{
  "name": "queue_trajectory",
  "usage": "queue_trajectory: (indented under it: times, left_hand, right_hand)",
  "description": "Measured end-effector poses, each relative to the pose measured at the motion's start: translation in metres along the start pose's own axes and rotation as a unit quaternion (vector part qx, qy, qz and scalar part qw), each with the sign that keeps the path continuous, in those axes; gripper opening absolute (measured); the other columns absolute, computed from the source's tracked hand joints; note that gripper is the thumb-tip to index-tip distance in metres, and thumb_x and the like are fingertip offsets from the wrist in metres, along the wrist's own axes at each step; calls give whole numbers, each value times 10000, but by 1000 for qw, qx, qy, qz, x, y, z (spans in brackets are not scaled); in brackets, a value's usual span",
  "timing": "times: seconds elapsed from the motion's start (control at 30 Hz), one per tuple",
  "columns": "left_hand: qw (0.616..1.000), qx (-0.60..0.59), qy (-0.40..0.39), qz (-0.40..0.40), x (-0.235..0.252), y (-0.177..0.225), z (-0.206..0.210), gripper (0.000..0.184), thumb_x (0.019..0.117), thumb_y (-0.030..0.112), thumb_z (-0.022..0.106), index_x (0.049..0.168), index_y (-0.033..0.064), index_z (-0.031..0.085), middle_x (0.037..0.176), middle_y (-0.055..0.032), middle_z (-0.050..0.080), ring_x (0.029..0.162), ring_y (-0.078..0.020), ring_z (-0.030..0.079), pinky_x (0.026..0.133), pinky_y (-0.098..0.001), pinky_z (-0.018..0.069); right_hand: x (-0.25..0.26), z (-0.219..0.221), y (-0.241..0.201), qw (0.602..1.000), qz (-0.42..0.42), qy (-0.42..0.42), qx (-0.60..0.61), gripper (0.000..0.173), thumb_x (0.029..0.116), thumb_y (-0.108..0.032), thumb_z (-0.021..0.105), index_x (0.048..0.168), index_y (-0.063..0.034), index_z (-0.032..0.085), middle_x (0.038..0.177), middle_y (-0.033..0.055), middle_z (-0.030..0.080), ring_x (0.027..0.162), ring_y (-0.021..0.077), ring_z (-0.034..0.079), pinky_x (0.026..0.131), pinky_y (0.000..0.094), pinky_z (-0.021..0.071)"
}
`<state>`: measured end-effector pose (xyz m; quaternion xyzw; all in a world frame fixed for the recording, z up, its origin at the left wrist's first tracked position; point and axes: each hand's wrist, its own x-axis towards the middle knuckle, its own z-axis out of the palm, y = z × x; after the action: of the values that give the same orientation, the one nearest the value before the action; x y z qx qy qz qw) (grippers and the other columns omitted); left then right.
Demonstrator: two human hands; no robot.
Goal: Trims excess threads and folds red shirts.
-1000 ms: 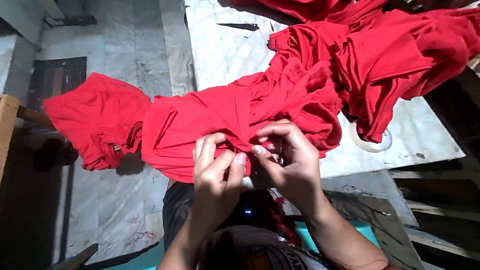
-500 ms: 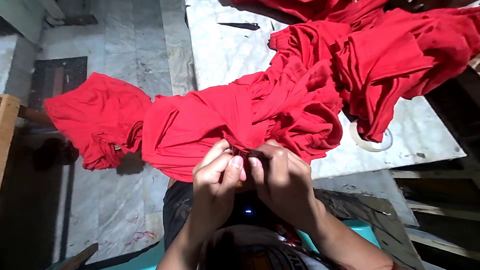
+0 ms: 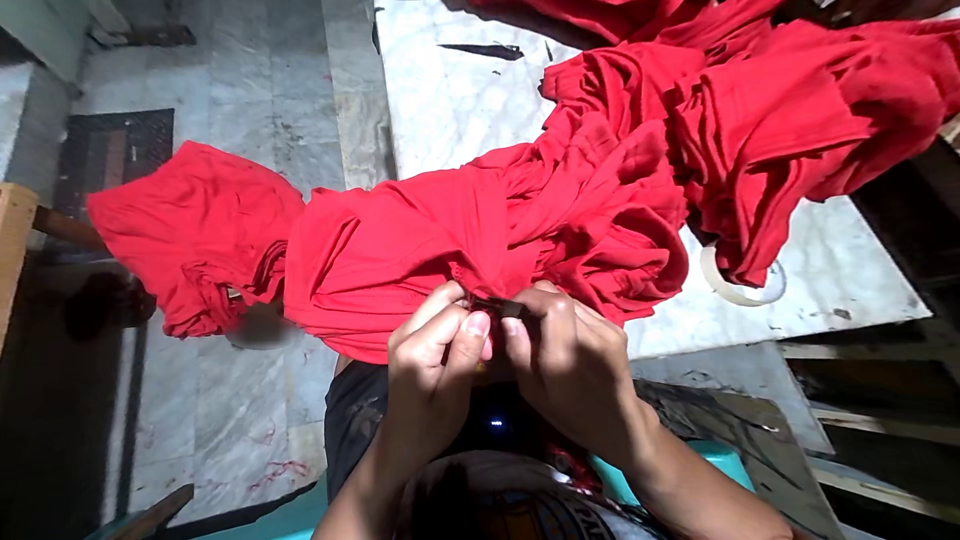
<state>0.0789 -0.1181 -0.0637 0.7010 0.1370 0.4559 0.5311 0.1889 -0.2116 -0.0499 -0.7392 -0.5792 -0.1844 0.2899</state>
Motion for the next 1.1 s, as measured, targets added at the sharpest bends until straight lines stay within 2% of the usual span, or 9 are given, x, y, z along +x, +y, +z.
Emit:
queue_trajectory:
  times: [0.23, 0.37, 0.43, 0.53, 0.63, 0.7, 0.8, 0.97, 1.1]
  left_hand:
    - [999, 27, -14, 29, -1, -4, 5, 351, 1014, 64, 487, 668, 21, 533, 792, -26, 616, 775, 7, 586, 696, -127, 486]
    - [999, 30, 13, 27, -3, -6, 5, 366, 1042, 135, 469, 705, 26, 559, 845, -25, 665, 880, 7, 633, 792, -146, 519]
    - [999, 24, 36, 3, -4, -6, 7, 271, 1056, 213, 490, 870, 54, 606, 890, 31, 685, 948, 24, 651, 854, -166, 532]
    - [998, 17, 62, -19, 3, -7, 11, 197, 964, 64, 596, 1157, 32, 568, 935, 59, 721, 851, 39, 686, 781, -174, 581]
    - [995, -14, 92, 25, 9, -15, 11, 106, 933, -18, 646, 1031, -41, 681, 892, 16, 734, 802, 14, 691, 751, -175, 594]
    - [994, 3, 104, 43, 8, -19, 12, 47, 985, 44, 604, 974, 24, 645, 850, 64, 712, 791, 49, 671, 737, -148, 573]
    - [996, 11, 82, 22, 1, -17, 10, 168, 1082, 186, 476, 980, 99, 577, 958, 55, 745, 915, -8, 723, 819, -221, 608]
    - [999, -37, 21, 1, -3, -10, 3, 258, 1101, 264, 436, 951, 94, 559, 1150, -30, 744, 1113, -110, 709, 950, -308, 589]
    - [997, -21, -66, 16, -6, -3, -7, 355, 1104, 305, 424, 934, 33, 576, 1273, -111, 661, 1273, -138, 605, 1050, -321, 521]
  right_hand:
    - [12, 0, -1, 1000, -19, 11, -1, 233, 1014, -107, 457, 905, -10, 639, 710, 104, 617, 634, 209, 614, 551, 297, 463]
    - [14, -1, 3, 995, 46, 20, 82, 245, 990, -246, 574, 999, -5, 613, 782, 89, 635, 663, 123, 594, 586, 235, 461]
    - [17, 0, 9, 978, 80, 0, 191, 280, 919, -222, 678, 1083, -7, 604, 851, 46, 607, 688, 32, 531, 608, 156, 427]
    - [21, 4, 14, 944, 93, -24, 316, 129, 868, -82, 669, 967, -1, 688, 813, -17, 604, 681, -70, 514, 614, 61, 429]
    - [21, 5, 10, 938, 89, -19, 334, 90, 884, -58, 646, 919, 8, 697, 793, -23, 589, 678, -90, 504, 616, 39, 417]
    - [21, 3, 10, 932, 111, -14, 344, 83, 888, -55, 642, 911, -1, 701, 790, -41, 583, 659, -101, 490, 595, 35, 408]
    - [21, 0, 13, 909, 162, -4, 384, 69, 891, -18, 607, 924, -31, 666, 850, -71, 596, 690, -110, 511, 617, 44, 439]
    - [23, 2, 20, 832, 214, -14, 511, 189, 943, -11, 540, 1016, -160, 631, 924, -131, 618, 636, -77, 507, 551, 90, 443]
    - [24, -1, 21, 790, 258, -32, 555, 209, 956, -13, 540, 1015, -184, 645, 754, -128, 603, 519, -60, 453, 485, 102, 405]
